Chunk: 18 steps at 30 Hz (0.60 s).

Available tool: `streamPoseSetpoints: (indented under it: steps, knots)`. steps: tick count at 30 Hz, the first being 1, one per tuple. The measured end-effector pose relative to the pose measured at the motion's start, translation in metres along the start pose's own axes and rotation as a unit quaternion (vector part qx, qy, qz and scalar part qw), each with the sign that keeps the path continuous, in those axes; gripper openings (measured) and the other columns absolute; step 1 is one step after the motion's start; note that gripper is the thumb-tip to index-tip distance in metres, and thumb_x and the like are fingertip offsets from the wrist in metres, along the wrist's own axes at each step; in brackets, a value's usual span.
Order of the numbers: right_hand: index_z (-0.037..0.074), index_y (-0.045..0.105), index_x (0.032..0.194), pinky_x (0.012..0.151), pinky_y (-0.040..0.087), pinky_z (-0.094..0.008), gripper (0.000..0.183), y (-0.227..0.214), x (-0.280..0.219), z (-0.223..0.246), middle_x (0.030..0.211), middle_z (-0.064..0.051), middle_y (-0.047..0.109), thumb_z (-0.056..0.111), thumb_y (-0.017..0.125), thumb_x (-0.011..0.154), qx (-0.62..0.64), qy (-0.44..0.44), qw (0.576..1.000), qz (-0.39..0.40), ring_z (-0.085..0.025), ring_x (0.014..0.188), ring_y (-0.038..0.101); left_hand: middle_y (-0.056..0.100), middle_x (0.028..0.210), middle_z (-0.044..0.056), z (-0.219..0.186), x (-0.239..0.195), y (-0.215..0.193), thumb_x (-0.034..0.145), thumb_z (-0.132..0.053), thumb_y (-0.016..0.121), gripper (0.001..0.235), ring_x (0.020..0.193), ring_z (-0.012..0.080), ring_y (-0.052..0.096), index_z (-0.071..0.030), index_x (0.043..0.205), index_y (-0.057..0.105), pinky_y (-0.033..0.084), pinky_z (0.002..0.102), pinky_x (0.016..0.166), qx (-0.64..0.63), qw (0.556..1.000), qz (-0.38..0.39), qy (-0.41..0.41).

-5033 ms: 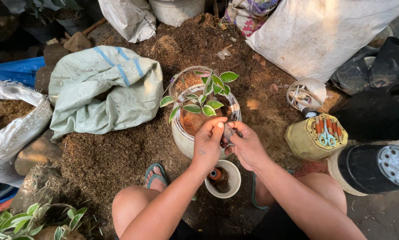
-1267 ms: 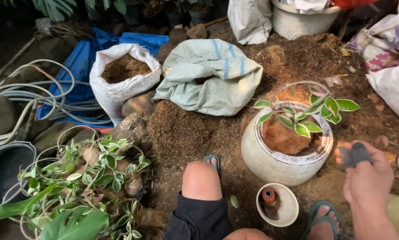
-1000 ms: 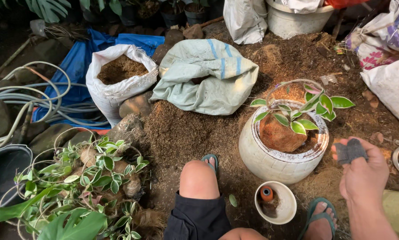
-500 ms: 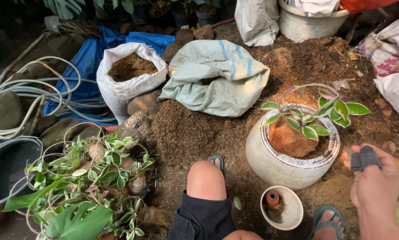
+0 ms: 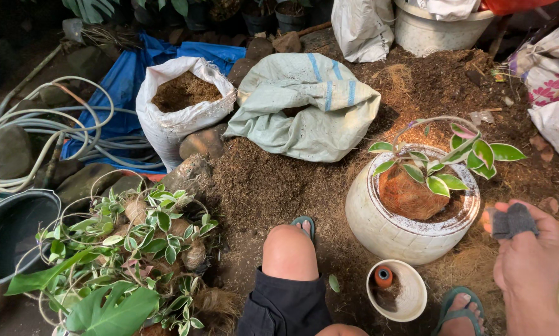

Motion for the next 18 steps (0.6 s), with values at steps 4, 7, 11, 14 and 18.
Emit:
streamPoseSetpoints:
  steps: [4, 7, 11, 14, 18]
  knots:
    - [-0.008, 0.054, 0.125, 0.094, 0.062, -0.038, 0.010, 0.006, 0.001, 0.001, 0.123, -0.023, 0.065, -0.006, 0.050, 0.116, -0.005, -0.013, 1.000, 0.007, -0.029, 0.111, 0.070, 0.032, 0.172, 0.013, -0.010, -0.002, 0.026, 0.119, -0.046, 0.047, 0.074, 0.165, 0.0167, 0.033, -0.012, 0.177, 0.017, 0.030, 0.022, 0.132, -0.069, 0.997, 0.013, -0.018]
    - [-0.008, 0.055, 0.126, 0.092, 0.063, -0.037, 0.013, 0.004, -0.003, 0.008, 0.124, -0.022, 0.065, -0.005, 0.050, 0.115, -0.022, -0.014, 1.000, 0.001, -0.028, 0.110, 0.071, 0.029, 0.177, 0.016, -0.013, -0.010, 0.042, 0.116, -0.041, 0.038, 0.070, 0.163, 0.0201, 0.032, -0.015, 0.177, 0.016, 0.028, 0.030, 0.132, -0.411, 0.908, -0.049, -0.061]
    - [-0.006, 0.054, 0.124, 0.092, 0.060, -0.041, 0.011, 0.011, -0.004, 0.016, 0.119, -0.023, 0.065, 0.002, 0.052, 0.118, 0.011, -0.020, 0.999, 0.023, -0.031, 0.108, 0.069, 0.030, 0.176, 0.011, -0.056, -0.015, 0.083, 0.117, -0.049, 0.039, 0.075, 0.163, 0.0166, 0.031, -0.011, 0.177, 0.014, 0.027, 0.021, 0.135, 0.076, 0.997, 0.008, 0.000]
    - [-0.002, 0.056, 0.126, 0.099, 0.055, -0.047, 0.026, 0.017, 0.002, 0.023, 0.121, -0.023, 0.065, 0.023, 0.053, 0.120, 0.133, -0.019, 0.988, 0.079, -0.032, 0.106, 0.064, 0.038, 0.149, 0.011, -0.061, -0.023, 0.118, 0.115, -0.038, 0.044, 0.055, 0.136, 0.0172, 0.037, -0.010, 0.160, 0.029, 0.032, 0.025, 0.113, 0.208, 0.976, -0.034, -0.049]
    - [0.002, 0.057, 0.131, 0.103, 0.045, -0.046, 0.051, -0.018, 0.001, 0.026, 0.123, -0.019, 0.063, 0.050, 0.047, 0.117, 0.304, 0.051, 0.950, 0.052, -0.033, 0.113, 0.058, 0.049, 0.113, 0.010, -0.008, -0.043, 0.188, 0.111, -0.023, 0.049, 0.030, 0.099, 0.0180, 0.045, -0.009, 0.137, 0.048, 0.039, 0.030, 0.084, 0.481, 0.855, -0.076, -0.180]
Point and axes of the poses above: each hand's wrist, its own x-axis towards the middle knuckle, its own y-axis out of the palm, z = x × y, the point moved 10 cm from there along x, towards the middle knuckle
